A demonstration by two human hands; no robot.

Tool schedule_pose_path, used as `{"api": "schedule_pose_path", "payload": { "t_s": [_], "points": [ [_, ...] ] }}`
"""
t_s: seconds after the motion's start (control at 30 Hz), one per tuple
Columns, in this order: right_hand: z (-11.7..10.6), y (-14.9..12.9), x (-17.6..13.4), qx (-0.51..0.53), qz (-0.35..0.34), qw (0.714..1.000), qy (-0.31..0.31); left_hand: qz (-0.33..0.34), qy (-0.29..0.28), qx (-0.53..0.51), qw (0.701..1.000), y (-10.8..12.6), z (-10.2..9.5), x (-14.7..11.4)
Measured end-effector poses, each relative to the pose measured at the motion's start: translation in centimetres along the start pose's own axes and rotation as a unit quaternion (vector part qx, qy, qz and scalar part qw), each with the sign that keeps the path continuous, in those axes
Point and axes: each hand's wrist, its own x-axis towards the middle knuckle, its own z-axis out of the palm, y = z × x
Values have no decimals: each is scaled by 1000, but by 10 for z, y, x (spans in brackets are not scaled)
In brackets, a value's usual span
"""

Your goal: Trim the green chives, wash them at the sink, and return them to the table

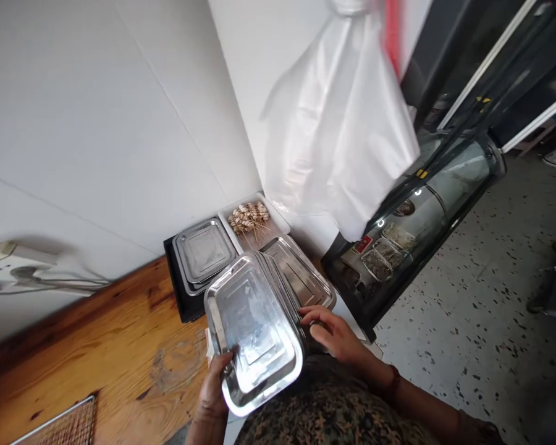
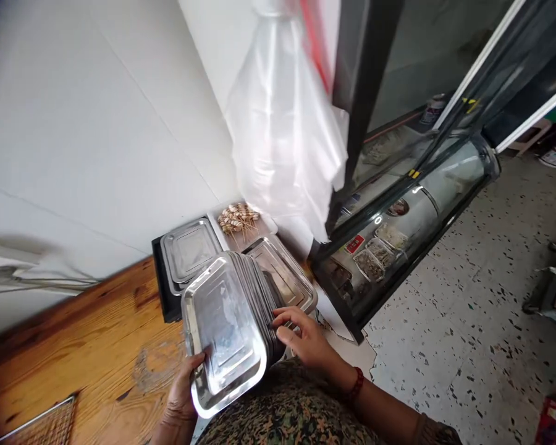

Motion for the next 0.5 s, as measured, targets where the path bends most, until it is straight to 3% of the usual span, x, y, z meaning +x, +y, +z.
{"api": "schedule_pose_path", "payload": {
  "t_s": [0.1,0.17,0.27,0.33,0.43,0.5],
  "points": [
    [-12,18,20,-40,19,999,-15,16,-21,22,999,-8,-6,0],
    [-25,33,43,-144,-17,989,8,40,-30,29,998,-11,-8,-2],
    [-46,55,85,-372,-73,920,105,73,-46,41,995,-13,-12,-5],
    [-56,66,108,-478,-41,867,132,77,-54,51,994,-14,-14,-6],
    [-66,79,125,-534,10,837,118,74,-51,56,994,-14,-15,-8],
    [-68,83,127,-542,-6,831,122,85,-47,54,994,-14,-15,-9]
  ]
}}
